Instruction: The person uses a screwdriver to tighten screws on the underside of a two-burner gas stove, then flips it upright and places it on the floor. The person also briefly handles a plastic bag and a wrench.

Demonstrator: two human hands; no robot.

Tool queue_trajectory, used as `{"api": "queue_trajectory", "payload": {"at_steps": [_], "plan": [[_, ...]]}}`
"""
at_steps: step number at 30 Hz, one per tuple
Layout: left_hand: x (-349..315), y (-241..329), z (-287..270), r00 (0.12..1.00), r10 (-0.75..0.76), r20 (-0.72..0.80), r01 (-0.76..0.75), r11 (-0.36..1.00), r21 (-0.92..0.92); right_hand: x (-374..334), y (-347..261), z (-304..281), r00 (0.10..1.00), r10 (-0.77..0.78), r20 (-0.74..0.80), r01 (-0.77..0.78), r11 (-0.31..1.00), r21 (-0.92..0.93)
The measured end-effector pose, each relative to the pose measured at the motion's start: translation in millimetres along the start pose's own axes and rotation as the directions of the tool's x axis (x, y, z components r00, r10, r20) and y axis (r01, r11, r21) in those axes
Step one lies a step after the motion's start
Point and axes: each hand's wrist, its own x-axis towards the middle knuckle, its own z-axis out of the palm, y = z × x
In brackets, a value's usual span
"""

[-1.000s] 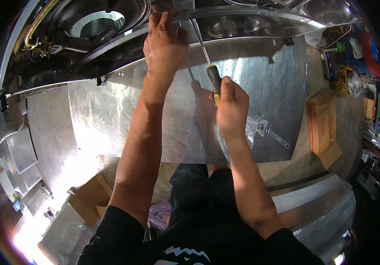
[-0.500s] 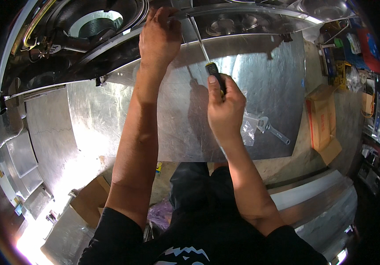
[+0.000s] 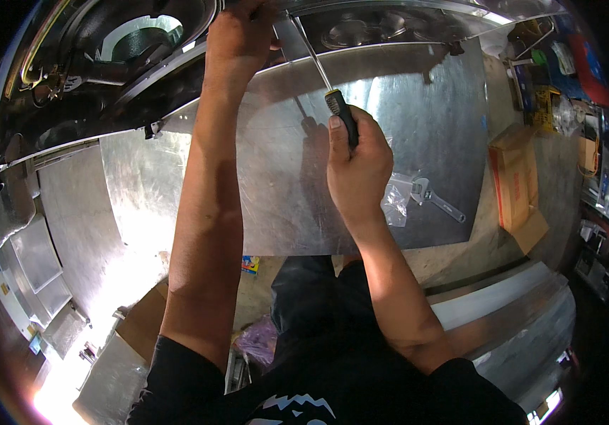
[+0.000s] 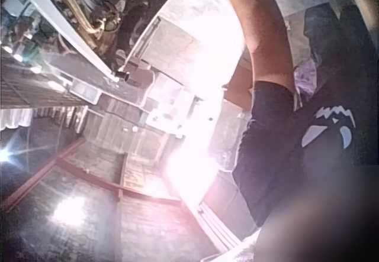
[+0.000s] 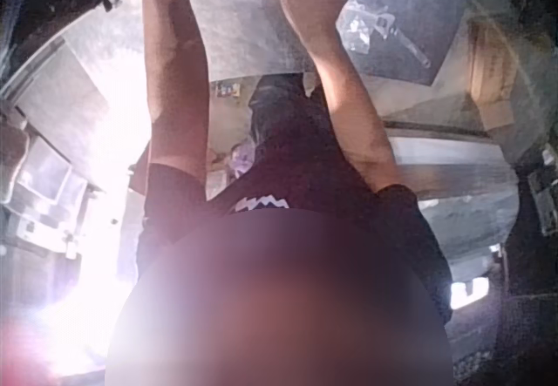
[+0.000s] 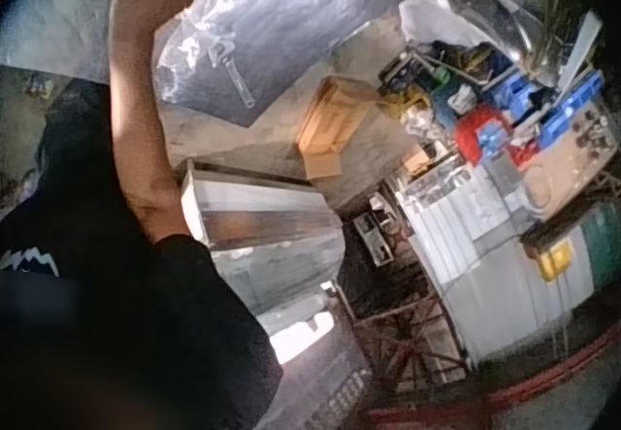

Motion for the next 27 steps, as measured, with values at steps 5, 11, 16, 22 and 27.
{"api": "queue_trajectory", "payload": {"at_steps": [5, 11, 16, 22, 27], "plan": [[-0.4, 0.3, -1.7, 1.000, -0.001, -0.005, 0.001, 0.989, 0.147, 2.9, 2.8, -8.2, 0.855, 0.269, 0.444, -0.505, 0.628, 0.592], [0.3, 1.0, 1.1, 1.000, -0.020, 0.006, 0.019, 0.990, 0.136, 8.8, 5.7, -18.0, 0.606, -0.012, 0.795, -0.772, -0.247, 0.585], [11.1, -1.9, 1.5, 0.999, -0.031, 0.018, 0.026, 0.979, 0.204, -0.6, 0.4, -6.9, 0.905, 0.229, 0.358, -0.407, 0.710, 0.574], [17.3, -4.1, 18.5, 0.985, -0.127, -0.119, 0.096, 0.967, -0.236, 2.2, 2.0, 4.1, 0.961, -0.239, -0.136, 0.191, 0.936, -0.296], [25.7, -6.3, 11.0, 0.987, -0.153, -0.041, 0.143, 0.972, -0.188, -1.6, 1.2, 5.5, 0.995, -0.078, -0.057, 0.069, 0.987, -0.145]]}}
